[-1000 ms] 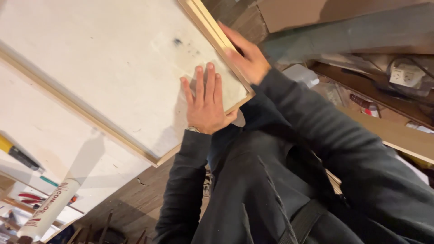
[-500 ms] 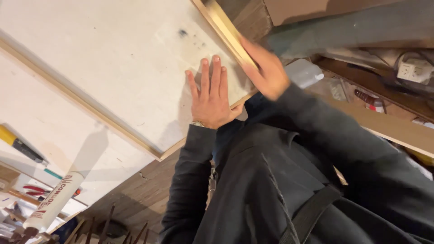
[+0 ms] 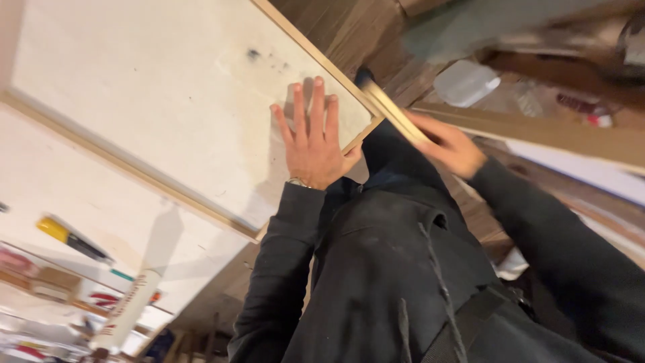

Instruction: The recorder assembles wooden frame pieces by fitting them together and applying glue to the joints.

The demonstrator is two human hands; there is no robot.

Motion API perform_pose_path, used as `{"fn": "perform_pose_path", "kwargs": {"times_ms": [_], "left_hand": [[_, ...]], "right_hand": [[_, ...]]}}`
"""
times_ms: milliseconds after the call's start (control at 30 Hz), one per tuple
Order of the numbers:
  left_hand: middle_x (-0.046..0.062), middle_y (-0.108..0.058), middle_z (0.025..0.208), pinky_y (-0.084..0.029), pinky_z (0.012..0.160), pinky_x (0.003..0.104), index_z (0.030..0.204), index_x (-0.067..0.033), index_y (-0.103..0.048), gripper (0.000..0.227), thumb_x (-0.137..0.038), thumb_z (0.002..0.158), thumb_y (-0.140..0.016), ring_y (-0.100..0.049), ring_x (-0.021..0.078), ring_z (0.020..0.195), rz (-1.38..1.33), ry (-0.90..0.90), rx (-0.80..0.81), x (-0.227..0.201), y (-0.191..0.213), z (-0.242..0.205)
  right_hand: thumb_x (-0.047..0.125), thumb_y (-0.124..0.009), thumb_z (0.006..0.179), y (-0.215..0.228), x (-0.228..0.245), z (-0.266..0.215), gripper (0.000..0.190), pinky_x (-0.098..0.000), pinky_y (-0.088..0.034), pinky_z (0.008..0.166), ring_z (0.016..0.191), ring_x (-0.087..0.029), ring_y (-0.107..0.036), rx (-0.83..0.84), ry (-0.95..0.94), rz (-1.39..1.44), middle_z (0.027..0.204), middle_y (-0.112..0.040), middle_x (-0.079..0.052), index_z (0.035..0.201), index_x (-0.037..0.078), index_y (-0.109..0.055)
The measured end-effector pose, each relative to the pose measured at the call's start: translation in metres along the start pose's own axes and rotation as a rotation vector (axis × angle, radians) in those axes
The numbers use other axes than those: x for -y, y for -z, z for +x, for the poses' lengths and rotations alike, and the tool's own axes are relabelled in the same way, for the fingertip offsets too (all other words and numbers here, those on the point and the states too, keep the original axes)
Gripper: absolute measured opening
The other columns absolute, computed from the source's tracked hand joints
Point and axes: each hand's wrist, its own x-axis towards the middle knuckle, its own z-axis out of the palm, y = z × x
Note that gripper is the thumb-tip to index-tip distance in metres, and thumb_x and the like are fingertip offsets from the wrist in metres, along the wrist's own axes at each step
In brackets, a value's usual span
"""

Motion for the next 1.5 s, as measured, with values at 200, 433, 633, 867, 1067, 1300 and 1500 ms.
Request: {"fn": "perform_pose_path", "kwargs": {"times_ms": [200, 433, 633, 867, 1067, 1300, 1500], "left_hand": [[0.011, -0.024, 0.174, -0.009, 0.132, 0.064, 0.161, -0.0072, -0.042, 0.089, -0.023, 0.08, -0.073, -0.016, 0.0337, 0.163, -0.001, -0.258, 0.165, 0.0, -0.01, 0.014], [0.017, -0.012, 0.174, -0.001, 0.126, 0.065, 0.167, -0.0069, -0.037, 0.102, -0.031, 0.074, -0.07, -0.004, 0.0353, 0.16, 0.175, -0.521, 0.291, 0.006, -0.019, 0.032], [0.026, -0.014, 0.172, -0.002, 0.127, 0.067, 0.164, 0.0045, -0.026, 0.108, -0.044, 0.082, -0.076, -0.007, 0.0413, 0.16, 0.177, -0.414, 0.411, 0.016, -0.031, 0.026], [0.024, -0.014, 0.172, -0.005, 0.131, 0.065, 0.163, 0.0031, -0.021, 0.109, -0.036, 0.079, -0.078, -0.007, 0.0392, 0.162, 0.12, -0.476, 0.127, 0.028, -0.044, 0.01], [0.021, -0.017, 0.171, -0.009, 0.129, 0.064, 0.158, 0.0029, -0.03, 0.104, -0.04, 0.079, -0.082, -0.012, 0.0398, 0.16, 0.087, -0.299, 0.132, 0.008, -0.03, 0.002], [0.017, -0.021, 0.17, -0.012, 0.131, 0.061, 0.155, 0.0022, -0.035, 0.102, -0.032, 0.071, -0.082, -0.018, 0.0343, 0.16, 0.045, -0.028, 0.072, -0.012, -0.022, -0.005], [0.016, -0.024, 0.171, -0.015, 0.131, 0.057, 0.157, 0.0009, -0.036, 0.097, -0.037, 0.08, -0.083, -0.019, 0.0339, 0.161, -0.058, 0.073, 0.083, -0.017, -0.016, -0.02]], "right_hand": [[0.018, -0.053, 0.104, -0.039, -0.079, -0.158, 0.06, -0.0369, -0.049, 0.102, 0.126, -0.025, -0.061, -0.493, -0.401, 0.43, 0.142, -0.059, -0.013, 0.161, 0.007, -0.039], [0.019, -0.049, 0.105, -0.148, -0.082, -0.121, 0.063, -0.0417, -0.055, 0.098, 0.12, -0.029, -0.065, -0.76, -0.191, 0.712, 0.139, -0.06, -0.018, 0.164, 0.006, -0.031], [0.027, -0.05, 0.106, -0.249, -0.127, -0.064, 0.048, -0.0372, -0.059, 0.087, 0.101, -0.025, -0.07, -0.793, 0.01, 1.216, 0.124, -0.067, -0.02, 0.146, 0.002, -0.041], [0.011, -0.067, 0.096, -0.18, -0.074, -0.012, 0.03, -0.0304, -0.057, 0.071, 0.083, -0.017, -0.065, -0.834, 0.185, 1.023, 0.098, -0.066, -0.008, 0.122, 0.002, -0.056], [0.005, -0.066, 0.093, -0.049, -0.038, 0.055, 0.024, -0.03, -0.059, 0.083, 0.104, -0.015, -0.069, -0.658, 0.271, 0.492, 0.11, -0.07, -0.005, 0.117, 0.002, -0.064], [0.006, -0.068, 0.082, 0.011, 0.034, 0.176, 0.037, -0.0306, -0.057, 0.078, 0.091, -0.015, -0.071, -0.292, -0.036, 0.212, 0.103, -0.074, -0.005, 0.118, 0.0, -0.071], [0.006, -0.068, 0.085, 0.007, 0.076, 0.222, 0.033, -0.0315, -0.056, 0.078, 0.088, -0.019, -0.069, -0.074, -0.101, 0.26, 0.099, -0.072, -0.01, 0.116, -0.006, -0.069]]}}
